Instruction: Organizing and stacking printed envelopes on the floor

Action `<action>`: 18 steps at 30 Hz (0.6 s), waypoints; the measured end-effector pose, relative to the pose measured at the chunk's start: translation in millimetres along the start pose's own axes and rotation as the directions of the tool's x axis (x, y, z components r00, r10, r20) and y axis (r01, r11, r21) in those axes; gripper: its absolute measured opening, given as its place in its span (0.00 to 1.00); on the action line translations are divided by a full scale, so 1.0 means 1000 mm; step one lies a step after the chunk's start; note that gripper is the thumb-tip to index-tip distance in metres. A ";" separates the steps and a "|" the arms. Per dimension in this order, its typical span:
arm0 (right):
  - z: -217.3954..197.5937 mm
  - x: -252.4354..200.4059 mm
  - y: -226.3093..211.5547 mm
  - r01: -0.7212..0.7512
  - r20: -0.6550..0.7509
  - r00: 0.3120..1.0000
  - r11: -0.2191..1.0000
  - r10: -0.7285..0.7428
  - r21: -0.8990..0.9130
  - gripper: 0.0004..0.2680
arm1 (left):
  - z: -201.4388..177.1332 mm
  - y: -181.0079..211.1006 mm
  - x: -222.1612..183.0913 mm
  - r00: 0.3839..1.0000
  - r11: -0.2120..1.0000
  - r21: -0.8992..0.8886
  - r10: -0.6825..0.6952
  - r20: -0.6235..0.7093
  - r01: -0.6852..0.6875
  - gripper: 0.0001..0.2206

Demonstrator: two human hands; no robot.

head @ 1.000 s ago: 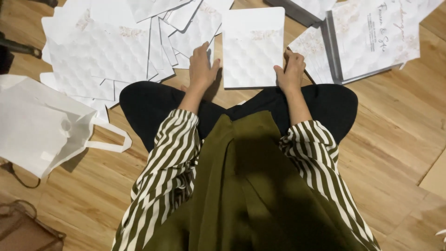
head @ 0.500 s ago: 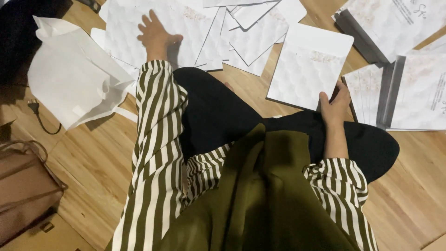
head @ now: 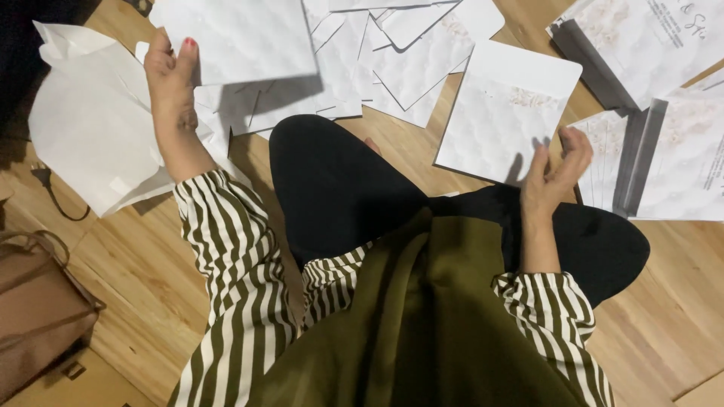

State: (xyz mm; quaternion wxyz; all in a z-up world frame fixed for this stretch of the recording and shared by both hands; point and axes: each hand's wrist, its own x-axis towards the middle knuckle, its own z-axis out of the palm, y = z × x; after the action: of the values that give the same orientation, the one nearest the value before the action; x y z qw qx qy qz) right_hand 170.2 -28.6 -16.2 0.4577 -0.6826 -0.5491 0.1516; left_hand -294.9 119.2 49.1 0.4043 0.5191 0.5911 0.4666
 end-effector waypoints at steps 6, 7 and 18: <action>0.044 0.015 -0.042 -0.324 0.344 0.931 0.707 0.122 0.629 0.19 | 0.110 -0.002 -0.024 0.897 0.991 -0.066 -0.076 0.435 0.116 0.27; 0.046 0.015 -0.044 -0.324 0.342 0.932 0.705 0.123 0.630 0.19 | 0.124 0.007 -0.025 0.896 0.991 -0.065 -0.076 0.437 0.116 0.27; 0.015 -0.012 0.024 -0.657 0.304 0.704 0.427 0.641 0.621 0.18 | 0.065 -0.101 0.110 0.972 0.520 0.846 -0.115 0.205 -0.117 0.31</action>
State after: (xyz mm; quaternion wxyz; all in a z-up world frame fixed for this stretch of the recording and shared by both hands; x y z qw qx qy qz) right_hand 169.6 -32.2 -46.7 0.5767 -0.6157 -0.1499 0.5156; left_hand -271.0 233.9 -64.2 0.1644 0.7020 0.6909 0.0521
